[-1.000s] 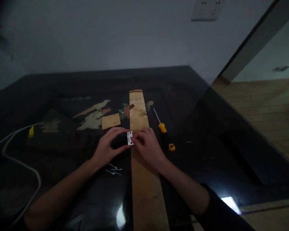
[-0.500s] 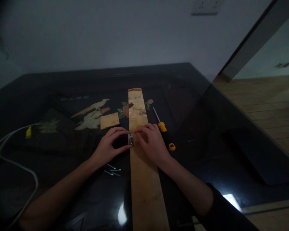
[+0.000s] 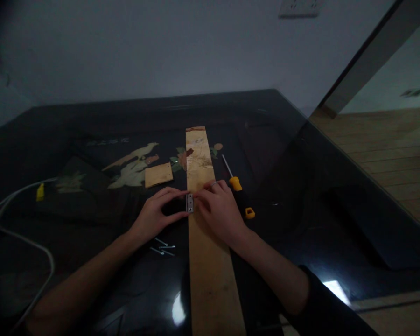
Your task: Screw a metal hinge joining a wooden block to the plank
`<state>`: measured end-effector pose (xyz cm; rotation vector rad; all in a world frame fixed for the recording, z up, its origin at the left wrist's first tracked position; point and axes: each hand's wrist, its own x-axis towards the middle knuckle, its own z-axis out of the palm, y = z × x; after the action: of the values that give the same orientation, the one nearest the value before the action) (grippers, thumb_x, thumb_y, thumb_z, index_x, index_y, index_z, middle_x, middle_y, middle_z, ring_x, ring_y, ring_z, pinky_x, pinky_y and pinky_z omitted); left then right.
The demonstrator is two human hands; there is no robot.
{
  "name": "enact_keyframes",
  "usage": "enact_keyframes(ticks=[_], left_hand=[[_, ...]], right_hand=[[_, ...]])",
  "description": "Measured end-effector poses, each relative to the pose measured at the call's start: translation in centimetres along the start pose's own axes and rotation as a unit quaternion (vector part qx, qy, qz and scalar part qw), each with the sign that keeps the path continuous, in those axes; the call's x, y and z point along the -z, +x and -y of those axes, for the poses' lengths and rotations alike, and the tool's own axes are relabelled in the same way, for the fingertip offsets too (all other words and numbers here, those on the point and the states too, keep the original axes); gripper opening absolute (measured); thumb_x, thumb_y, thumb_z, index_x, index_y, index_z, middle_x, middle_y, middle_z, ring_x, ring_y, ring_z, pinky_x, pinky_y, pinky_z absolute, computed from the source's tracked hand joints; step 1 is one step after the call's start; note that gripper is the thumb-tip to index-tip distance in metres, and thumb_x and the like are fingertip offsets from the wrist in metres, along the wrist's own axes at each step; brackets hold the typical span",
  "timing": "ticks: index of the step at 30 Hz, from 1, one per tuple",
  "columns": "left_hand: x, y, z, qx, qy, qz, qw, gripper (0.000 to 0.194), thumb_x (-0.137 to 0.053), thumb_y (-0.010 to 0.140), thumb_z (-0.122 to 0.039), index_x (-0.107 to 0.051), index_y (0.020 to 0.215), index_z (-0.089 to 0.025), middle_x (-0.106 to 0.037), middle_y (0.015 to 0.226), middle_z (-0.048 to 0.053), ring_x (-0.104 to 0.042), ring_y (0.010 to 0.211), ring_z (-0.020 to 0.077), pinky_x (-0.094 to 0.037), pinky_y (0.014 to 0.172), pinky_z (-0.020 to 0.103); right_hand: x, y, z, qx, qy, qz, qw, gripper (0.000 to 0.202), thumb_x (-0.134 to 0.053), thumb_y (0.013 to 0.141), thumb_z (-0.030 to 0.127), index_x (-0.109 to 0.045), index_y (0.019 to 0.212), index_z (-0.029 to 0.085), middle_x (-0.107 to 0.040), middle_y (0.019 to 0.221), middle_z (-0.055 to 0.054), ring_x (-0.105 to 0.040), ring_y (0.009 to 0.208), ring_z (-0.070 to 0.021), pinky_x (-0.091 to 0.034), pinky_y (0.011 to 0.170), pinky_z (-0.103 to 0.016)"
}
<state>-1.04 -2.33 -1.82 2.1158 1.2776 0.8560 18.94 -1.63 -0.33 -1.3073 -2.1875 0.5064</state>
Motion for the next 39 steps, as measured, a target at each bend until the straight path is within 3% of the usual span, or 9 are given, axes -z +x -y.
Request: enact_keyframes(ticks=[10,23,39], left_hand=[[0.19,0.24,-0.32,0.009,0.004,0.007,1.000,0.039,-0.074,0.074,-0.030,-0.062,0.110,-0.022,-0.066,0.089,0.003,-0.061,0.087,0.0200,-0.047,0.082,0.037],[-0.12,0.31,-0.30,0.015,-0.002,-0.012,1.000,0.022,-0.064,0.081,-0.022,-0.063,0.103,-0.020,-0.068,0.090,0.003,-0.063,0.085,0.0186,-0.046,0.082,0.034],[-0.22,0.43,-0.22,0.027,-0.014,-0.009,0.999,0.025,-0.067,0.078,-0.022,-0.062,0.103,-0.021,-0.068,0.090,0.002,-0.063,0.086,0.0194,-0.045,0.083,0.035]], right_hand=[[0.10,-0.26,0.09,0.069,-0.099,0.007,0.993,0.024,-0.051,0.089,0.028,-0.072,0.100,0.025,-0.061,0.106,-0.009,-0.047,0.098,-0.0243,-0.044,0.084,-0.040],[0.33,-0.30,0.66,0.072,-0.139,0.032,0.987,0.026,-0.050,0.089,0.029,-0.071,0.104,0.026,-0.060,0.109,-0.011,-0.047,0.096,-0.0244,-0.045,0.081,-0.039],[0.20,-0.53,0.76,0.072,-0.154,0.028,0.985,0.025,-0.052,0.088,0.031,-0.069,0.106,0.025,-0.060,0.109,-0.010,-0.048,0.096,-0.0237,-0.044,0.083,-0.039]])
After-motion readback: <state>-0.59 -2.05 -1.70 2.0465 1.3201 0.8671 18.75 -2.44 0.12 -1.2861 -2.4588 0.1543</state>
